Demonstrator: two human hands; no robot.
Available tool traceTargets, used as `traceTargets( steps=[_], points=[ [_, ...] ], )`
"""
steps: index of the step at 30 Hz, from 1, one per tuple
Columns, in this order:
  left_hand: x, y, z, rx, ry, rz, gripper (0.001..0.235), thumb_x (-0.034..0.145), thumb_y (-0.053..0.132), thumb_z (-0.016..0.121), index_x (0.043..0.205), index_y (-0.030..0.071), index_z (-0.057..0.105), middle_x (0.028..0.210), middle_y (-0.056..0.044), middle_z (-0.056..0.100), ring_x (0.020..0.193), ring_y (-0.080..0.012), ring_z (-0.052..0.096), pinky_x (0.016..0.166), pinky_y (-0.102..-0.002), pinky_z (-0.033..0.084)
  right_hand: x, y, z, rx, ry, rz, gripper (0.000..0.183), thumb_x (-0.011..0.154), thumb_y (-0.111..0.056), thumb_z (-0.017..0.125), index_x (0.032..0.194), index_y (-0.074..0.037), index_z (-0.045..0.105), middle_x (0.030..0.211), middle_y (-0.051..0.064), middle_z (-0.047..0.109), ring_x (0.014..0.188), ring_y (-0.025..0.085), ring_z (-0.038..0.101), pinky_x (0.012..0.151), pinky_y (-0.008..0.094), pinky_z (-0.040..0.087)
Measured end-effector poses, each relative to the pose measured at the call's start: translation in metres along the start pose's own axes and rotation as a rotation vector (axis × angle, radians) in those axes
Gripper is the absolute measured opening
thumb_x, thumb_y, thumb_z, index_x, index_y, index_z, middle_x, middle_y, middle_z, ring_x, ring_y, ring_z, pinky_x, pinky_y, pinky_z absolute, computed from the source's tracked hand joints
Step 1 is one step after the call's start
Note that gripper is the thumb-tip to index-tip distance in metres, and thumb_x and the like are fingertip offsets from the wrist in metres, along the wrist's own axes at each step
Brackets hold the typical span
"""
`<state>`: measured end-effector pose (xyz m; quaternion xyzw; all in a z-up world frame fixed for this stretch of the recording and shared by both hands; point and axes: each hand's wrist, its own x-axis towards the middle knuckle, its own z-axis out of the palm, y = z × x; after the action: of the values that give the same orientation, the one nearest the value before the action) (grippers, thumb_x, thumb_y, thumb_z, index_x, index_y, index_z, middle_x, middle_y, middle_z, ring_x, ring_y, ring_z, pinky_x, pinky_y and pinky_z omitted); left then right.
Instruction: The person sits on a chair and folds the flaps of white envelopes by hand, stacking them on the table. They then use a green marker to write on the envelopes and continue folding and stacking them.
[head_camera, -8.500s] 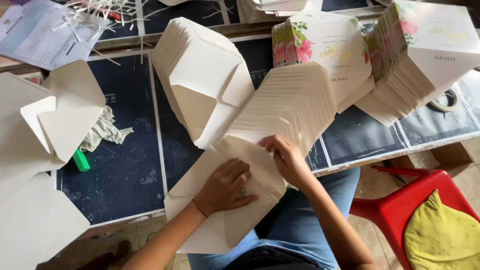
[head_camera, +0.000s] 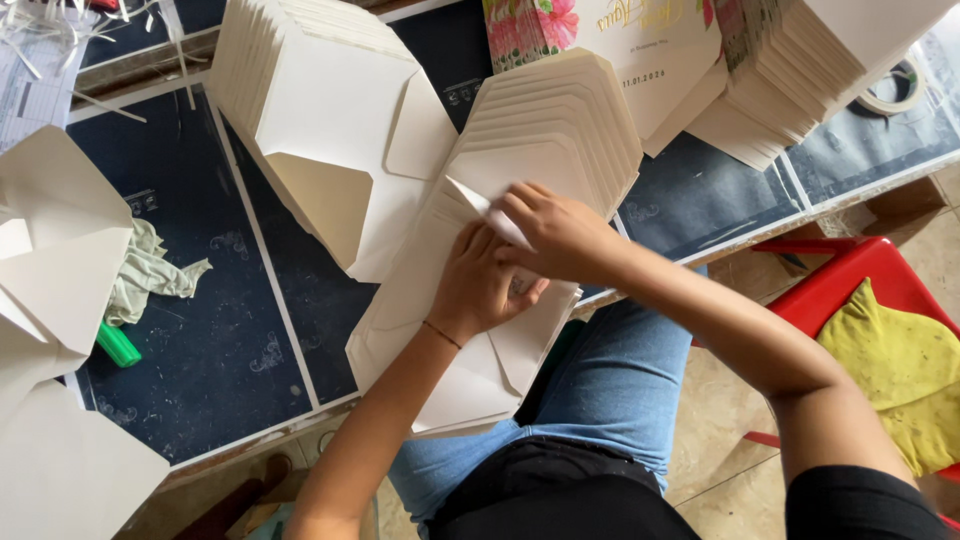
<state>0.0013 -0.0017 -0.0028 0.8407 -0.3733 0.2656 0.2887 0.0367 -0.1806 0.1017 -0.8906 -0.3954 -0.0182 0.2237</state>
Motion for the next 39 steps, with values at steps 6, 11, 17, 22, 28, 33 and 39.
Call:
traceTargets(
  steps=[6, 11, 17, 22, 28, 33, 39],
  points=[
    [-0.059, -0.001, -0.006, 0.176, 0.185, 0.029, 0.071, 0.102, 0.081, 0.023, 0.119, 0.024, 0.061, 0.123, -0.001, 0.053, 0.120, -0.0229, 0.057, 0.110, -0.052, 0.037, -0.001, -0.013, 0.009, 0.803, -0.052, 0.152, 0.058, 0.119, -0.034, 0.033, 0.169, -0.006, 0.040, 0.170, 0.030, 0.043, 0.149, 0.055, 0.045, 0.121, 0.068, 0.038],
    [-0.041, 0.000, 0.002, 0.141, 0.208, 0.042, 0.071, 0.105, 0.076, 0.022, 0.116, 0.022, 0.067, 0.119, -0.001, 0.059, 0.118, -0.0223, 0.064, 0.107, -0.050, 0.039, -0.004, 0.022, 0.093, 0.297, 0.346, -0.366, 0.049, 0.116, -0.029, 0.049, 0.142, 0.010, 0.064, 0.151, 0.032, 0.061, 0.146, 0.054, 0.053, 0.121, 0.061, 0.041],
    [0.006, 0.012, -0.020, 0.022, 0.007, 0.038, 0.047, 0.098, 0.055, 0.061, 0.111, 0.010, 0.070, 0.140, -0.010, 0.064, 0.136, -0.0301, 0.062, 0.115, -0.054, 0.045, -0.030, 0.079, 0.046, -0.496, 0.401, 0.185, 0.021, 0.092, -0.006, 0.074, 0.112, -0.003, 0.075, 0.112, 0.012, 0.063, 0.111, 0.035, 0.059, 0.105, 0.048, 0.049],
    [0.016, 0.009, -0.014, -0.005, -0.052, 0.040, 0.044, 0.088, 0.046, 0.072, 0.111, 0.008, 0.068, 0.140, -0.016, 0.070, 0.134, -0.0363, 0.067, 0.114, -0.062, 0.048, -0.026, 0.090, 0.045, -0.590, 0.328, 0.381, 0.026, 0.083, 0.000, 0.067, 0.108, -0.007, 0.072, 0.106, 0.008, 0.053, 0.091, 0.028, 0.057, 0.085, 0.036, 0.053],
    [0.006, 0.003, -0.003, 0.026, -0.023, 0.093, 0.050, 0.098, 0.050, 0.061, 0.127, 0.010, 0.066, 0.129, -0.015, 0.069, 0.127, -0.0370, 0.068, 0.111, -0.059, 0.049, -0.021, 0.081, 0.034, -0.410, 0.241, 0.499, 0.033, 0.090, -0.029, 0.083, 0.110, -0.007, 0.068, 0.106, 0.009, 0.054, 0.096, 0.030, 0.062, 0.081, 0.039, 0.056],
    [0.013, -0.006, 0.021, -0.021, -0.003, 0.071, 0.044, 0.094, 0.047, 0.067, 0.109, 0.005, 0.068, 0.107, -0.014, 0.065, 0.109, -0.0353, 0.067, 0.101, -0.051, 0.053, -0.017, 0.059, 0.009, 0.153, 0.186, 0.432, 0.049, 0.087, -0.025, 0.087, 0.124, -0.014, 0.056, 0.097, 0.012, 0.070, 0.087, 0.041, 0.076, 0.077, 0.052, 0.059],
    [0.020, -0.004, 0.018, -0.011, 0.012, 0.086, 0.048, 0.091, 0.047, 0.069, 0.110, 0.002, 0.071, 0.105, -0.016, 0.065, 0.107, -0.0360, 0.066, 0.099, -0.050, 0.053, -0.009, 0.034, 0.005, 0.106, 0.079, 0.332, 0.030, 0.096, -0.030, 0.078, 0.119, -0.014, 0.068, 0.099, 0.017, 0.076, 0.088, 0.046, 0.076, 0.074, 0.058, 0.060]
  ],
)
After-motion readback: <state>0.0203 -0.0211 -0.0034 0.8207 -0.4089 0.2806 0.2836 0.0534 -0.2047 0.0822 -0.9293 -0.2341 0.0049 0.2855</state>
